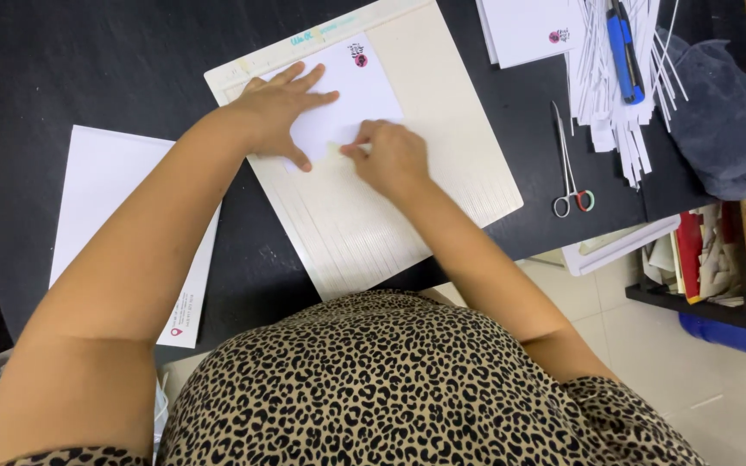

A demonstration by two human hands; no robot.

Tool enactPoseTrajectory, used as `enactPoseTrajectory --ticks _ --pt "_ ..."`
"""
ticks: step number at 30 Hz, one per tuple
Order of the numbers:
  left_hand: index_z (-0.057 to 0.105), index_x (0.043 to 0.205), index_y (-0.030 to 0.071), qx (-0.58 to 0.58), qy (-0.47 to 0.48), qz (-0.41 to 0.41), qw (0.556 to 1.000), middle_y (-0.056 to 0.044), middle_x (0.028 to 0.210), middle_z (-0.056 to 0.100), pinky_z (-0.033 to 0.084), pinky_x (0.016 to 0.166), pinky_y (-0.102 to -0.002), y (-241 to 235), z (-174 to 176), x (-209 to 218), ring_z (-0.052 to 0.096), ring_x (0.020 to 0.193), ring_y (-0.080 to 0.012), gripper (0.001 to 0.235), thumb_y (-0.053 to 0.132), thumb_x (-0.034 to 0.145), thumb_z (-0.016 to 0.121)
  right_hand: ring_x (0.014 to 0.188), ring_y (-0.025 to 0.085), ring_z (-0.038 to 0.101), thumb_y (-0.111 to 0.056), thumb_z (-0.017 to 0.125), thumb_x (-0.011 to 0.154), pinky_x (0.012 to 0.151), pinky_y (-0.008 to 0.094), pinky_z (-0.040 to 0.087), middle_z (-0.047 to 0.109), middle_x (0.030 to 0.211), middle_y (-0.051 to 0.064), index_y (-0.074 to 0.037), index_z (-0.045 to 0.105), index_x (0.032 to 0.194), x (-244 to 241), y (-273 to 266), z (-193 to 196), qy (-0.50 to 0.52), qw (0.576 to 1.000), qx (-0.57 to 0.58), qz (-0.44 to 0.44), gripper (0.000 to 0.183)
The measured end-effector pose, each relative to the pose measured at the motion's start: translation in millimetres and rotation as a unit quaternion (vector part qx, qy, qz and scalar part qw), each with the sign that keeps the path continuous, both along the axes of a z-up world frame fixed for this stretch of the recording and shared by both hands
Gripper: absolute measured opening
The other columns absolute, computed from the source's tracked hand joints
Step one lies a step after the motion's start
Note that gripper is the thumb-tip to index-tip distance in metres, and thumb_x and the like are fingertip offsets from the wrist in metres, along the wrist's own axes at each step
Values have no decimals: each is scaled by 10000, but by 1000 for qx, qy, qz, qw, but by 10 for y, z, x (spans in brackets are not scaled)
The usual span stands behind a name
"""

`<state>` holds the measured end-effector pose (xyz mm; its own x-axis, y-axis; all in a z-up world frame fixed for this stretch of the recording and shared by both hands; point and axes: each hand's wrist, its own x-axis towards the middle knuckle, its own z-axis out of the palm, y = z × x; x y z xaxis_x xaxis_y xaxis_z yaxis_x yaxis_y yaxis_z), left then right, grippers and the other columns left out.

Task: Scoring paper sheets using a scoring board and a bone folder tool to create fold lines.

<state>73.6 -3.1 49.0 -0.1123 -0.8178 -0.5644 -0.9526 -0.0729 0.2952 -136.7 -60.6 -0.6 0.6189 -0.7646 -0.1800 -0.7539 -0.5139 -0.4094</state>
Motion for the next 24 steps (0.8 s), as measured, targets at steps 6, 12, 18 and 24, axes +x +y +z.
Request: enactPoseTrajectory --ticks 6,12,18,24 --pt "266 1611 300 1 25 37 999 4 1746 -28 127 1215 -660 -17 81 -63 -51 1602 -234 1235 324 600 974 931 284 691 -451 762 870 769 430 498 765 967 -2 -221 717 873 -402 -595 38 27 998 4 -49 234" --pt "267 1604 253 21 26 71 997 -11 1747 -9 134 1247 -585 -43 202 -179 -37 1604 -238 1217 154 604 955 897 233 713 -480 772 922 721 413 523 773 964 -11 -197 686 859 -681 -928 104 31 996 10 -79 303" --pt "294 1616 33 -104 7 32 994 -300 1615 338 453 1075 -640 59 -116 -408 335 1484 -471 1216 115 575 917 954 345 721 -325 825 856 793 435 561 755 921 100 -172 782 924 -1154 -1125 114 -21 998 -11 -58 173" --pt "693 1322 15 -402 -107 3 909 -177 1274 726 563 1019 -358 641 -116 -700 659 1253 -310 414 -29 916 623 693 230 725 -255 820 953 526 300 579 737 810 75 -121 802 972 -1317 -966 -145 -207 973 -60 -78 137"
